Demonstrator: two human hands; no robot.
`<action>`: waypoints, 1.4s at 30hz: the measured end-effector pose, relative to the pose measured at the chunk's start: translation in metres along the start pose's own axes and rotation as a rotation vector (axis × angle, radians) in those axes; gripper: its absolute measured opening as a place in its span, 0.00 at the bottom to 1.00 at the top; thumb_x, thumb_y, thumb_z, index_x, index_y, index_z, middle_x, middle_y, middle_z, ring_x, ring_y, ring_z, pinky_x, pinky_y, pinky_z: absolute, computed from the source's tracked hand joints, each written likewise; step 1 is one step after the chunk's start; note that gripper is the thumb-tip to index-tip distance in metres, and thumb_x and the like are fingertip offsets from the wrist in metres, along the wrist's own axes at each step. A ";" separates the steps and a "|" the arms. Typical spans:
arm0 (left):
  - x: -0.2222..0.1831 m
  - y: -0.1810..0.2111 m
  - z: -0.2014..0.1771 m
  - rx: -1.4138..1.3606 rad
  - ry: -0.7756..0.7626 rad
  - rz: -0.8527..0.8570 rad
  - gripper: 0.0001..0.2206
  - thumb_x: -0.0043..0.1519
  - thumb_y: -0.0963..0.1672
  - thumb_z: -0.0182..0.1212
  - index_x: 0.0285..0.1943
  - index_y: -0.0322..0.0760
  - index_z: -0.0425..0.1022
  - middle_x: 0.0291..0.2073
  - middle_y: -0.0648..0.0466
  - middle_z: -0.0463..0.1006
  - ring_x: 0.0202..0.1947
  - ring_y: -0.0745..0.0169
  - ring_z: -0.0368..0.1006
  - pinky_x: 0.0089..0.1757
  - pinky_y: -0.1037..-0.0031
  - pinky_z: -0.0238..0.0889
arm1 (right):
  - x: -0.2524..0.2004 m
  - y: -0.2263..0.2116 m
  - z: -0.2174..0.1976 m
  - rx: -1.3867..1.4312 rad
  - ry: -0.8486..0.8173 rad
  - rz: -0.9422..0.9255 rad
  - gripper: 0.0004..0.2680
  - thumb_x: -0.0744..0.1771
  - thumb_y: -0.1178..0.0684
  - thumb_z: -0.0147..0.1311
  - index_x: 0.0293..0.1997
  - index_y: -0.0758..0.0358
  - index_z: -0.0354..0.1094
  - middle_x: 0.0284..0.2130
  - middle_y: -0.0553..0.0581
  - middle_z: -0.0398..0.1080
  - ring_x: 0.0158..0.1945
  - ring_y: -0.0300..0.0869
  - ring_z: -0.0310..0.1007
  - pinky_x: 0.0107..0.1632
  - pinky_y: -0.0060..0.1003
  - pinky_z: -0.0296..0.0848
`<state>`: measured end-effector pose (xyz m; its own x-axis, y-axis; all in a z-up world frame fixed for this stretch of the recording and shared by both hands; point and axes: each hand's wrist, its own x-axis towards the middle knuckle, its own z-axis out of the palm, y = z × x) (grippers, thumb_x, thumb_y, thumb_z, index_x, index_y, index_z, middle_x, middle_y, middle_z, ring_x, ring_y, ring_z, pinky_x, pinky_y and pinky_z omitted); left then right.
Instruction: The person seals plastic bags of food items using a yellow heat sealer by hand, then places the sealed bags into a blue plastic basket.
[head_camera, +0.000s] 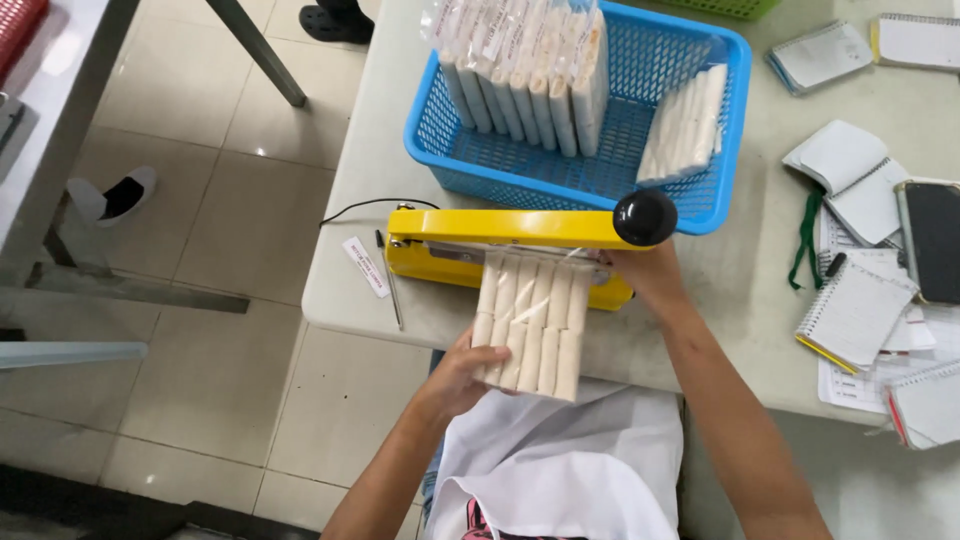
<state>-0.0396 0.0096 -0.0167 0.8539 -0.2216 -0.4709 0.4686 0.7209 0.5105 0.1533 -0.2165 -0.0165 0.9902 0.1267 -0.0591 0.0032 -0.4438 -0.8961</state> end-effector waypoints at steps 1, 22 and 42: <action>0.000 0.004 -0.002 0.002 0.003 0.007 0.30 0.54 0.37 0.63 0.68 0.33 0.60 0.41 0.43 0.77 0.32 0.50 0.80 0.33 0.55 0.78 | -0.001 0.005 -0.003 0.004 -0.004 -0.005 0.04 0.65 0.62 0.60 0.40 0.71 0.74 0.31 0.64 0.71 0.37 0.53 0.73 0.43 0.48 0.67; 0.000 0.032 0.012 0.064 0.104 0.045 0.29 0.53 0.37 0.62 0.66 0.34 0.62 0.34 0.42 0.78 0.27 0.50 0.81 0.27 0.57 0.80 | 0.003 -0.076 -0.013 -0.946 0.025 -0.298 0.19 0.73 0.36 0.44 0.29 0.57 0.66 0.26 0.59 0.68 0.37 0.60 0.76 0.39 0.54 0.74; 0.006 0.019 -0.001 0.121 0.201 -0.012 0.32 0.49 0.38 0.64 0.66 0.32 0.64 0.44 0.38 0.77 0.42 0.46 0.76 0.42 0.49 0.74 | -0.016 0.007 0.026 -0.466 0.612 -0.723 0.11 0.68 0.58 0.54 0.22 0.56 0.64 0.22 0.48 0.59 0.25 0.47 0.64 0.35 0.36 0.65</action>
<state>-0.0262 0.0226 -0.0109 0.7914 -0.0853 -0.6053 0.5124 0.6326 0.5808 0.1338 -0.1985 -0.0334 0.6323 0.0856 0.7700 0.5459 -0.7544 -0.3644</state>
